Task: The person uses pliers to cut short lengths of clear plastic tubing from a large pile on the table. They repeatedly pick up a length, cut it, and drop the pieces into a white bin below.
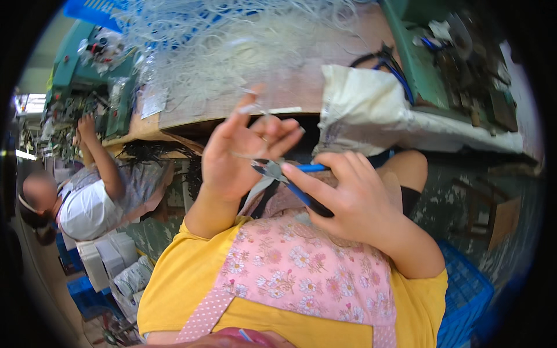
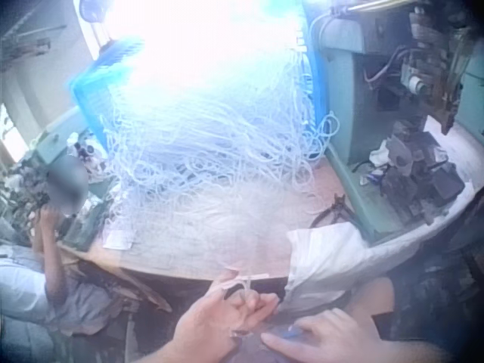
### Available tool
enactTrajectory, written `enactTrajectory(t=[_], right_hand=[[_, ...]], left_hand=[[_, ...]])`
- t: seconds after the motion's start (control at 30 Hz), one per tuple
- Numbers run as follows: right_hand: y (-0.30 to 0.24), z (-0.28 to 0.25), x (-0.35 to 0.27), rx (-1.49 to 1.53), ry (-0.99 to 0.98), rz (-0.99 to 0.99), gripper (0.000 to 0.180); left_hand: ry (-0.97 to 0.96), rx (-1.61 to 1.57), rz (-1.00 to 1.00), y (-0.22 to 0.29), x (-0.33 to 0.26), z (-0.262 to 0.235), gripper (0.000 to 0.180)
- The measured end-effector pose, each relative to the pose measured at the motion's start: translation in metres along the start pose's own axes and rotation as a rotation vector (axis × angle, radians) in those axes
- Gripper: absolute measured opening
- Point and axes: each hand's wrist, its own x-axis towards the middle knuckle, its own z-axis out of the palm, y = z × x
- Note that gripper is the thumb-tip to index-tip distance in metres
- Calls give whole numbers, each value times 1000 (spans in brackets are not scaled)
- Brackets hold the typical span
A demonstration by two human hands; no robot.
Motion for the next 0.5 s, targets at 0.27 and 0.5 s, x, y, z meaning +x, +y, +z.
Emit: enactTrajectory(t=[0.27,0.5], right_hand=[[11,4,4,476,-247,-26,67],[17,20,-10,1399,-141,225,90]], left_hand=[[-214,838,281,2,-14,-29,116],[-247,1605,850,-7,-6,-61,112]])
